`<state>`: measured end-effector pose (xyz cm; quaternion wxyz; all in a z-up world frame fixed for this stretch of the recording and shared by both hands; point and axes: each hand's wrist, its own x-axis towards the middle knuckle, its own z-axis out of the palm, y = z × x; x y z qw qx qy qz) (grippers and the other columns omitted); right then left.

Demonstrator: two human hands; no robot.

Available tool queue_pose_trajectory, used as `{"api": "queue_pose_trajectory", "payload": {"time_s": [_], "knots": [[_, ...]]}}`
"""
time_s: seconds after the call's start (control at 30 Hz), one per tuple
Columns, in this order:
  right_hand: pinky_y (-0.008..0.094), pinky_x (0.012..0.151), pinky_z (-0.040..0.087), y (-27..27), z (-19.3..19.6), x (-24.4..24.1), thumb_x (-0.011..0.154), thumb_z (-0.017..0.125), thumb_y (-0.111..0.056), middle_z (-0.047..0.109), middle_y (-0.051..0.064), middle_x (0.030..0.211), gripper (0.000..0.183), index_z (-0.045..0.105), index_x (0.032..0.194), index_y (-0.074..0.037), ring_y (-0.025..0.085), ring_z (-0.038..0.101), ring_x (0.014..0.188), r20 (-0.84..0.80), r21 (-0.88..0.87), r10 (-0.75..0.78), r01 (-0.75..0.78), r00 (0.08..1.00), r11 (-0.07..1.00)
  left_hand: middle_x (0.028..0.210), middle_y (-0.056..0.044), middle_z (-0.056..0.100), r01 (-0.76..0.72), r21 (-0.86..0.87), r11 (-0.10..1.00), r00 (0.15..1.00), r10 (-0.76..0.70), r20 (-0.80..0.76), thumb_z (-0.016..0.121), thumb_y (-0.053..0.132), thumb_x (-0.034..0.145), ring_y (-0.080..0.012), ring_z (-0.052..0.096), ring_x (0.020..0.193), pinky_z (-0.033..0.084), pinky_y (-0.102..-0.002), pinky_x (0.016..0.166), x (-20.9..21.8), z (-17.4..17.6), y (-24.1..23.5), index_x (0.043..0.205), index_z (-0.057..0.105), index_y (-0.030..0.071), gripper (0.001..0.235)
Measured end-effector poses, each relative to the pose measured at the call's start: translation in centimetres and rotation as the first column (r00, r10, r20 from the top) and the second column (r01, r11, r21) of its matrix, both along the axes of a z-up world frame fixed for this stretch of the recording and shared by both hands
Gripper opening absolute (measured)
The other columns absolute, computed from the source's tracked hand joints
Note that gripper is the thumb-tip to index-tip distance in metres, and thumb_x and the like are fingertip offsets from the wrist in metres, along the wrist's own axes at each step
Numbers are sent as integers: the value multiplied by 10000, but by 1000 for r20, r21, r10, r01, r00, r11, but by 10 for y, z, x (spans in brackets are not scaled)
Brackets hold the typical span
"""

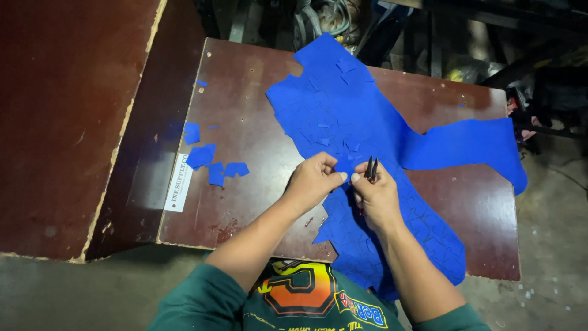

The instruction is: Cutting out small pattern pieces from a large sheet of blue fabric using a small hand-held cutting tool.

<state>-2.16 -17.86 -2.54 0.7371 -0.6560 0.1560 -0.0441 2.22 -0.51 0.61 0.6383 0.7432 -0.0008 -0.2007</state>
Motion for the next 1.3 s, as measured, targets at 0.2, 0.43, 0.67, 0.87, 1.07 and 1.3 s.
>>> {"api": "queue_pose_trajectory", "payload": {"time_s": [0.2,0.43,0.67,0.87,1.07,1.3], "knots": [[251,284,294,7,23,0,1052,452,-282,622,200,756,410,639,1116,77,156,465,350,82,86,113,-120,990,989,601,-43,696,-42,0,999,989,41,-145,661,225,774,-125,696,546,524,-225,545,2,5,-1,926,724,121,194],[322,329,405,-2,18,0,1048,418,-189,631,190,713,386,621,1254,66,217,533,406,-35,-198,363,-363,931,911,590,-124,681,-168,-286,944,978,121,-172,656,101,800,-121,672,487,525,-202,460,4,1,8,835,665,34,76],[326,359,472,0,21,-1,1055,428,-183,643,185,705,345,674,1134,44,211,578,435,-59,-230,393,-396,918,889,617,-119,699,-126,-204,971,988,104,-115,662,131,807,-138,703,536,542,-213,507,-2,21,14,844,687,51,91],[315,353,473,-2,15,0,1062,427,-176,630,171,687,335,677,1103,43,202,578,436,-48,-247,396,-395,917,885,651,-106,721,-114,-144,983,990,100,-102,649,151,816,-142,725,586,562,-218,565,-5,32,17,857,696,61,109],[304,348,468,-2,12,-1,1066,433,-185,616,153,669,328,677,1085,34,189,567,434,-55,-270,399,-399,915,876,658,-100,722,-93,-125,988,993,83,-84,642,156,822,-144,728,605,567,-228,589,-5,34,17,882,699,53,133],[285,330,449,-2,6,-1,1062,453,-183,603,145,652,305,675,1062,26,184,554,418,-29,-251,371,-366,928,896,665,-98,725,-73,-110,991,995,64,-80,627,143,823,-143,730,617,570,-230,597,-5,38,18,890,702,50,137]]}}
